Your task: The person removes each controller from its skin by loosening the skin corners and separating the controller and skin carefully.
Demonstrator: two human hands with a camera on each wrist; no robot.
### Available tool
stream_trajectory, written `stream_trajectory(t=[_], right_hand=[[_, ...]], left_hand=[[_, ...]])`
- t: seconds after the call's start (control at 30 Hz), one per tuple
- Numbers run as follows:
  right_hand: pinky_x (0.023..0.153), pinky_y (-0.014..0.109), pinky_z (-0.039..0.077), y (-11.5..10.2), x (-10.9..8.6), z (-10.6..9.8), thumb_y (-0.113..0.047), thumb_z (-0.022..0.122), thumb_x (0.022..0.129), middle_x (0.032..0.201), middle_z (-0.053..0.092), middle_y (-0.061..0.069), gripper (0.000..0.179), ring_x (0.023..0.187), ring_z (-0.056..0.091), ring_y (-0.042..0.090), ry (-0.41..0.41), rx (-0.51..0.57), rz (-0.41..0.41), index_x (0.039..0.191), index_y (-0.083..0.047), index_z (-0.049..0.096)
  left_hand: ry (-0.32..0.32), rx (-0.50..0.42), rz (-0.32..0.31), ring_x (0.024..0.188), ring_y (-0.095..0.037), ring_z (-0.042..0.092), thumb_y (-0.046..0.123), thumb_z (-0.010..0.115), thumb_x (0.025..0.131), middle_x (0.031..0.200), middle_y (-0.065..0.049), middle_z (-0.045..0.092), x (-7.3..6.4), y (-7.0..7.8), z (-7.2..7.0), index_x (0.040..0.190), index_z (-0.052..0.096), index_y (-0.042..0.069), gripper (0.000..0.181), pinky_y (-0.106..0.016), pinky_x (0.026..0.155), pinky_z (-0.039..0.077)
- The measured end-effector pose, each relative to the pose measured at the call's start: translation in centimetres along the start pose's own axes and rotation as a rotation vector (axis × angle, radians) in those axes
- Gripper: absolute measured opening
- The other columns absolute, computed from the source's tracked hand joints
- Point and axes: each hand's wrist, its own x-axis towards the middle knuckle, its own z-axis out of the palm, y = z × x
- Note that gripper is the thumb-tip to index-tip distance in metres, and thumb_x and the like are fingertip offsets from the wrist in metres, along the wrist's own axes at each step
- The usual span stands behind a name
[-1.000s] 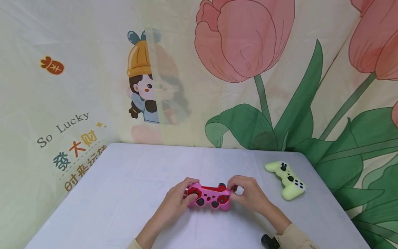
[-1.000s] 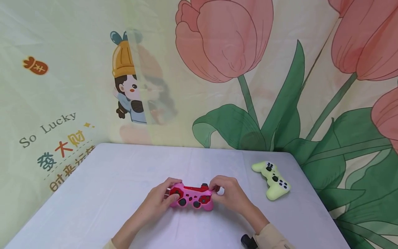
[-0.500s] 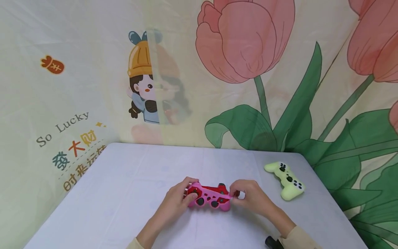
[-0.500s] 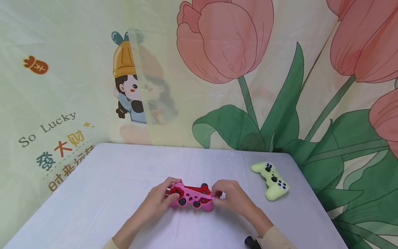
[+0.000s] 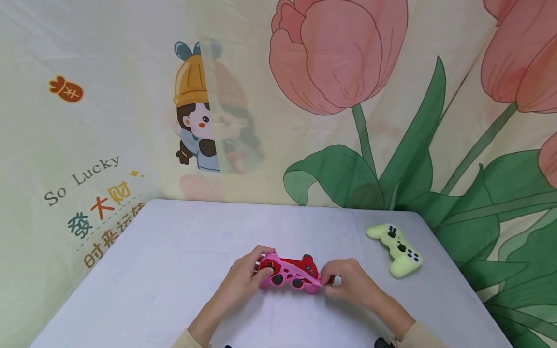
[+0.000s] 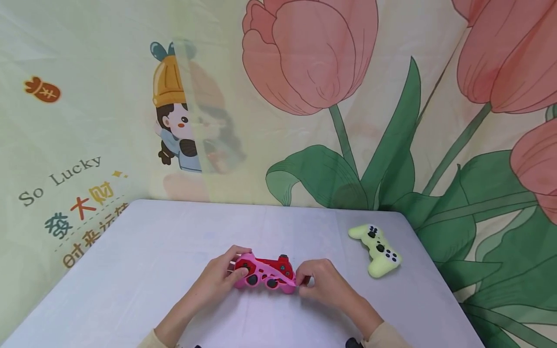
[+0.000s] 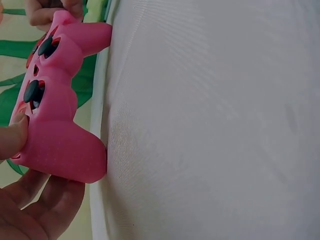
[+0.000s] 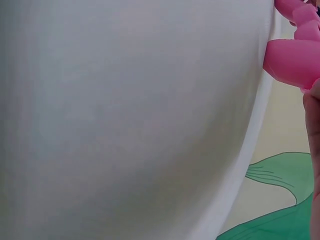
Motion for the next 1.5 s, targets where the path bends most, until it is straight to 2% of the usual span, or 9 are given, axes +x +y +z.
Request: stream_trajectory(t=[0.2,0.47,0.7,0.87,1.03,1.13,1.3,1.4,1.5], right_hand=[[0.073,0.025,0.061,0.1,-0.1,0.2,0.010,0.082,0.079,0.089,0.075,-0.013,0.028,0.079,0.069,0.004,-0.028,0.013,0.030,0.085,-0.017,0.078],[0.075,0.025,0.062,-0.2,-0.2,-0.2,0.002,0.085,0.085,0.090,0.074,-0.017,0.026,0.081,0.068,-0.001,-0.087,0.055,0.167,0.091,-0.023,0.079],[0.079,0.026,0.062,-0.6,-0.4,-1.2,-0.003,0.082,0.090,0.093,0.074,-0.014,0.016,0.085,0.069,0.000,-0.146,0.082,0.206,0.096,-0.018,0.077],[0.078,0.028,0.062,-1.1,-0.5,-1.5,-0.004,0.077,0.094,0.097,0.071,-0.013,0.017,0.085,0.068,0.003,-0.066,0.054,0.236,0.101,-0.019,0.073],[0.084,0.035,0.063,-1.9,0.1,-1.2,-0.013,0.078,0.097,0.122,0.069,0.003,0.032,0.096,0.070,0.011,0.016,0.071,0.305,0.126,-0.018,0.067],[0.088,0.043,0.063,-2.4,0.6,-0.8,-0.021,0.078,0.098,0.134,0.064,0.010,0.044,0.105,0.070,0.019,0.017,0.104,0.340,0.139,-0.019,0.061],[0.097,0.050,0.059,-3.0,1.5,0.4,-0.033,0.075,0.100,0.140,0.062,0.007,0.053,0.115,0.067,0.024,-0.003,0.164,0.402,0.147,-0.022,0.055],[0.099,0.051,0.058,-3.5,2.2,1.1,-0.035,0.074,0.101,0.142,0.062,0.009,0.053,0.117,0.066,0.025,-0.004,0.214,0.474,0.149,-0.024,0.054],[0.094,0.046,0.059,-4.1,2.8,1.8,-0.036,0.072,0.101,0.140,0.063,0.009,0.051,0.115,0.065,0.024,0.002,0.250,0.559,0.149,-0.027,0.054]], left_hand=[[-0.003,0.031,0.008,0.098,-0.013,0.066,0.022,0.074,0.101,0.112,0.004,0.068,0.3,-0.2,0.1,0.142,0.056,0.033,0.045,-0.027,0.079,0.057],[-0.010,0.046,-0.012,0.098,-0.015,0.063,0.022,0.075,0.101,0.113,0.002,0.066,0.2,-0.1,0.0,0.145,0.055,0.027,0.049,-0.026,0.077,0.056],[-0.013,0.046,-0.013,0.097,-0.015,0.063,0.023,0.075,0.101,0.111,0.002,0.065,0.3,0.0,0.2,0.145,0.055,0.028,0.049,-0.027,0.077,0.056],[-0.011,0.041,-0.016,0.095,-0.014,0.063,0.023,0.075,0.101,0.109,0.003,0.064,0.2,0.0,0.2,0.143,0.056,0.032,0.047,-0.026,0.076,0.056],[-0.004,0.038,-0.011,0.094,-0.014,0.063,0.023,0.075,0.101,0.108,0.003,0.064,0.1,0.0,0.2,0.142,0.056,0.032,0.046,-0.026,0.076,0.056],[0.000,0.044,-0.008,0.095,-0.014,0.063,0.023,0.075,0.101,0.108,0.003,0.063,0.0,-0.1,0.2,0.142,0.056,0.032,0.046,-0.025,0.077,0.056],[0.010,0.056,0.002,0.095,-0.013,0.064,0.022,0.075,0.101,0.107,0.005,0.063,-0.1,0.0,0.3,0.143,0.057,0.029,0.046,-0.025,0.078,0.056],[0.012,0.062,0.005,0.095,-0.013,0.064,0.022,0.075,0.101,0.107,0.005,0.063,-0.2,0.1,0.3,0.143,0.057,0.027,0.047,-0.025,0.078,0.056],[0.012,0.063,0.008,0.095,-0.013,0.064,0.022,0.076,0.100,0.107,0.005,0.064,-0.3,0.1,0.3,0.143,0.057,0.026,0.047,-0.025,0.079,0.057]])
